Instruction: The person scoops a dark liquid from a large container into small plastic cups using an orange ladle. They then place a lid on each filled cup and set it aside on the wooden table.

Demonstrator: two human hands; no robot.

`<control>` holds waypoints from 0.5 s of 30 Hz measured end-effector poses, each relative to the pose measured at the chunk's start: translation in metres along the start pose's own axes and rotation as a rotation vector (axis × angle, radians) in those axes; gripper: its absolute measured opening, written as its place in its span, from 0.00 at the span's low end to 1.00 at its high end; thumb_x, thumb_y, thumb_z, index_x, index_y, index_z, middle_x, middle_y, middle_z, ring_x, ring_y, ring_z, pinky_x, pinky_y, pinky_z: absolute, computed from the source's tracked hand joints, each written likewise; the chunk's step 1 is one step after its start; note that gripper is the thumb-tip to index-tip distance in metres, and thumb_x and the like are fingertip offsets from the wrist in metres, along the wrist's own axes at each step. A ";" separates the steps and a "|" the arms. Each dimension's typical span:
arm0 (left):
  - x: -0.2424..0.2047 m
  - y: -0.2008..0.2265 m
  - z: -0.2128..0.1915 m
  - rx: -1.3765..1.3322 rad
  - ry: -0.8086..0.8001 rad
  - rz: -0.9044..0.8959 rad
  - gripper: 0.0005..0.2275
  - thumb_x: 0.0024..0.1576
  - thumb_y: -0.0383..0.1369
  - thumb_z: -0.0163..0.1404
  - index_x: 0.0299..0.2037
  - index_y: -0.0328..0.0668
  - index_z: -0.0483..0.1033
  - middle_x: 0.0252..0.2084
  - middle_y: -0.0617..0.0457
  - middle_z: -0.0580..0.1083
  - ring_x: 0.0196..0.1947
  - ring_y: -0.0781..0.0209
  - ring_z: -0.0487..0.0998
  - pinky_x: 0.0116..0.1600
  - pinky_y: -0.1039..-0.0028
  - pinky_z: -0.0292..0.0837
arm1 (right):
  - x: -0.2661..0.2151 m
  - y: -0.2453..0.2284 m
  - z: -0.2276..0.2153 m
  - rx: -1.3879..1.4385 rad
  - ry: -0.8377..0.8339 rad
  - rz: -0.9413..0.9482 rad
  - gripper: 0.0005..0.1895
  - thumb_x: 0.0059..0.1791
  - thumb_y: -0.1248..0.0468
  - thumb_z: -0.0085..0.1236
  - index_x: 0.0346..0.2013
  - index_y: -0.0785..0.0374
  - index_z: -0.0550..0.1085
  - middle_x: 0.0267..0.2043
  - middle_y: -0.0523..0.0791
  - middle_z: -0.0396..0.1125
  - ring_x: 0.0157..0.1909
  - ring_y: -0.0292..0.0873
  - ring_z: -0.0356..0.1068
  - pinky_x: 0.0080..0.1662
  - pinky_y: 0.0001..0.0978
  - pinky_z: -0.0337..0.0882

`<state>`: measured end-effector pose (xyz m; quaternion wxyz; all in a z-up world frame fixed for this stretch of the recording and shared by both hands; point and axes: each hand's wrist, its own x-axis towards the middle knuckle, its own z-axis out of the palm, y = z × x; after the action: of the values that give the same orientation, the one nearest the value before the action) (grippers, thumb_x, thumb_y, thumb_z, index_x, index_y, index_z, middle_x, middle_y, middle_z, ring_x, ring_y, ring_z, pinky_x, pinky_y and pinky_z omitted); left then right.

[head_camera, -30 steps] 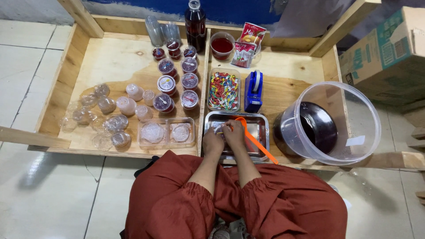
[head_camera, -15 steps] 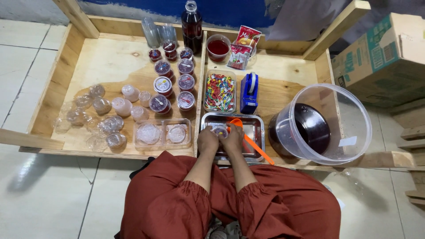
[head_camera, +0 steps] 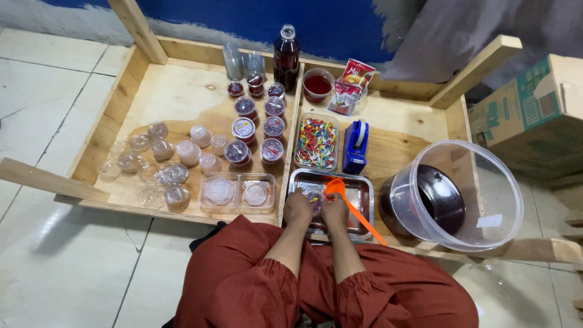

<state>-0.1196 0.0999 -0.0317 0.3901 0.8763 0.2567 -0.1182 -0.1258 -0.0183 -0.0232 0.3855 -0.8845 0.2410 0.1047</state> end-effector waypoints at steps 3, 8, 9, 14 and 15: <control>-0.032 0.025 -0.042 0.046 -0.080 0.019 0.16 0.63 0.31 0.44 0.59 0.41 0.75 0.51 0.42 0.77 0.57 0.40 0.78 0.59 0.54 0.75 | 0.037 0.033 0.030 0.007 -0.027 0.040 0.17 0.41 0.48 0.66 0.44 0.42 0.80 0.37 0.37 0.77 0.49 0.43 0.77 0.49 0.37 0.78; -0.033 0.027 -0.046 -0.016 -0.151 -0.051 0.16 0.61 0.32 0.45 0.57 0.37 0.75 0.53 0.40 0.76 0.58 0.41 0.77 0.59 0.55 0.75 | 0.001 -0.002 0.001 0.010 -0.015 0.026 0.16 0.43 0.53 0.64 0.44 0.47 0.82 0.40 0.43 0.78 0.51 0.49 0.76 0.52 0.40 0.78; -0.025 0.021 -0.036 0.008 -0.166 -0.070 0.16 0.60 0.34 0.47 0.57 0.37 0.74 0.52 0.41 0.77 0.58 0.42 0.78 0.58 0.56 0.76 | -0.003 -0.006 -0.003 -0.020 -0.013 0.026 0.16 0.43 0.51 0.64 0.44 0.45 0.82 0.41 0.41 0.78 0.52 0.48 0.76 0.53 0.40 0.77; -0.020 0.013 -0.021 -0.038 -0.190 -0.119 0.16 0.56 0.34 0.49 0.53 0.37 0.78 0.49 0.40 0.78 0.54 0.41 0.80 0.52 0.56 0.79 | 0.030 0.026 0.015 -0.033 0.031 -0.023 0.15 0.43 0.51 0.64 0.43 0.45 0.82 0.41 0.42 0.78 0.53 0.47 0.76 0.55 0.39 0.75; -0.018 0.011 -0.018 -0.042 -0.211 -0.135 0.17 0.56 0.36 0.50 0.52 0.38 0.78 0.49 0.41 0.79 0.53 0.42 0.80 0.50 0.57 0.80 | 0.024 0.021 0.011 -0.036 0.031 -0.026 0.15 0.43 0.51 0.64 0.43 0.44 0.82 0.42 0.42 0.78 0.54 0.46 0.75 0.56 0.38 0.74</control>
<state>-0.1284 0.1010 -0.0057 0.4245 0.8313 0.2752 -0.2303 -0.1160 -0.0313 -0.0527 0.3671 -0.8958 0.2336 0.0902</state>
